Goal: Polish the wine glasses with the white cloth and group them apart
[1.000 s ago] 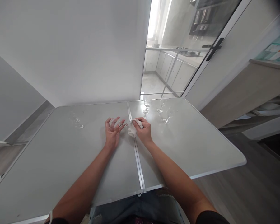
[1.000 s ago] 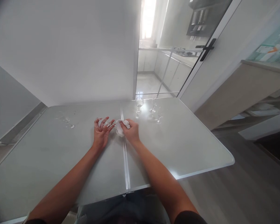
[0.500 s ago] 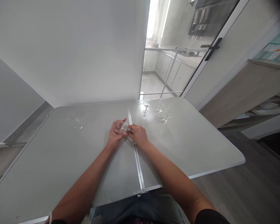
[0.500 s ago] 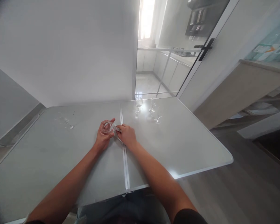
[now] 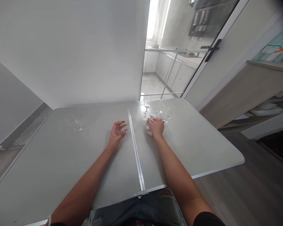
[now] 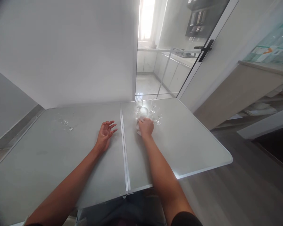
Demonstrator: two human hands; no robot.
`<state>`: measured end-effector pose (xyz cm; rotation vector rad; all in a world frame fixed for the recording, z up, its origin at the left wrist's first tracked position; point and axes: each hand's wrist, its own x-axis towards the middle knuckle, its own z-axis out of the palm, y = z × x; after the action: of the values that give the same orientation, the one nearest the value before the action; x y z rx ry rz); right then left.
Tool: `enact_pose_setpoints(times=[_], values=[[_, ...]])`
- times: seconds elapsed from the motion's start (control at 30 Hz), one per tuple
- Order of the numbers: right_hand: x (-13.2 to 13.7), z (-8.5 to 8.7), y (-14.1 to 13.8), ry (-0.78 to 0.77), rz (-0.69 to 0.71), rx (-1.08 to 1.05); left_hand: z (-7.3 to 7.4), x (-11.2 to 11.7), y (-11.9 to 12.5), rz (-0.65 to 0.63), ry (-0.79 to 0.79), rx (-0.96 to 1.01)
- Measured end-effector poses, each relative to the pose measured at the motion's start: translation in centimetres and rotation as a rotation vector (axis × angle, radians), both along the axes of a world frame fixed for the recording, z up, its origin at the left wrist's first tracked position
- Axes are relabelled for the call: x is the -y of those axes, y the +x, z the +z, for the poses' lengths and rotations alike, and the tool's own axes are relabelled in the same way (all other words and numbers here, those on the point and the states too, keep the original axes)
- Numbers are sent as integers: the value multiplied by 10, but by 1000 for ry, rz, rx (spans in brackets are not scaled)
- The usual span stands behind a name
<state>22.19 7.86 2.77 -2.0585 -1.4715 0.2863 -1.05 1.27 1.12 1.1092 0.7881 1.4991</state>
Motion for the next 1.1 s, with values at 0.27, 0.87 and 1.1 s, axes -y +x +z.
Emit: enact_pose_setpoints(times=[0.27,0.87,1.1], values=[[-7,-10,7,-42,-45,-23,1,1,1,2,-20,-15],[-6,-4,8,-197,-54,41,-1,-4,-5,144,-62,36],[17,6,-2,-445,364,27,-3,-9,-14,370,33,-10]])
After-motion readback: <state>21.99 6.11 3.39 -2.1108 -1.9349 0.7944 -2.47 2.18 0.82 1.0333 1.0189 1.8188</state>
